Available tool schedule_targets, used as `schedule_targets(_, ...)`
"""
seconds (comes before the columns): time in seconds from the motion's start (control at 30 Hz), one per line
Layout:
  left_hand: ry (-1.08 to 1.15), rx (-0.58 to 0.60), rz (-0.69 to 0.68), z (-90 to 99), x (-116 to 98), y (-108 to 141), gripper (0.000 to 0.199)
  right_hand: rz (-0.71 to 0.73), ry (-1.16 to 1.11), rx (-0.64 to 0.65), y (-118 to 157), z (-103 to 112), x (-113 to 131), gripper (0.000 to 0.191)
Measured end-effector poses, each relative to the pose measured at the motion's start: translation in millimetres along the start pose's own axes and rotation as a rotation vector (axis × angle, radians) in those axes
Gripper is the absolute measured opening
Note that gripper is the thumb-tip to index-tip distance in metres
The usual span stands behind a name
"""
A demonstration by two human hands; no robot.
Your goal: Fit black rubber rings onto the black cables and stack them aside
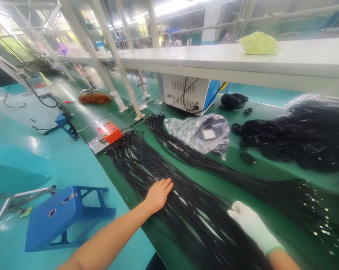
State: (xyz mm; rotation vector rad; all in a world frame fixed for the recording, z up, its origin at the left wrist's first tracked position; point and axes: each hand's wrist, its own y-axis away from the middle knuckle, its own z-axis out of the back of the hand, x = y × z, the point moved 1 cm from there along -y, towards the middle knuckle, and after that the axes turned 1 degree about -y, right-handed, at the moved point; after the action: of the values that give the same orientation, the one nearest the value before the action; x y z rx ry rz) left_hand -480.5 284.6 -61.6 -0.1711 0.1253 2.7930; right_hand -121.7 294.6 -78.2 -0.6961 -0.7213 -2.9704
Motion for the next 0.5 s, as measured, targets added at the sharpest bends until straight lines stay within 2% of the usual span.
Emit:
schedule_targets(0.13, 0.016, -0.040, 0.034, 1.9, 12.1, -2.0, 0.054, 0.048, -0.023, -0.004, -3.0, -5.1, 14.1, 0.028)
schedule_targets(0.23, 0.020, -0.081, 0.086, 7.0, 33.7, -5.8, 0.047, 0.076, -0.036, -0.006, -4.5, -12.1, 22.8, 0.020)
schedule_targets(0.33, 0.009, -0.119, 0.151, 13.5, 64.4, -2.9, 0.047, 0.042, -0.079, -0.047, -8.2, -21.0, 18.4, 0.026)
schedule_targets(0.4, 0.014, -0.106, 0.136, 16.8, 79.2, 2.9, 0.047, -0.002, -0.120, -0.080, -12.1, -26.6, 10.6, 0.028)
schedule_targets(0.5, 0.037, -0.094, 0.106, 21.5, 83.8, 9.9, 0.042, -0.050, -0.185, -0.099, -15.2, -30.0, 0.0, 0.029)
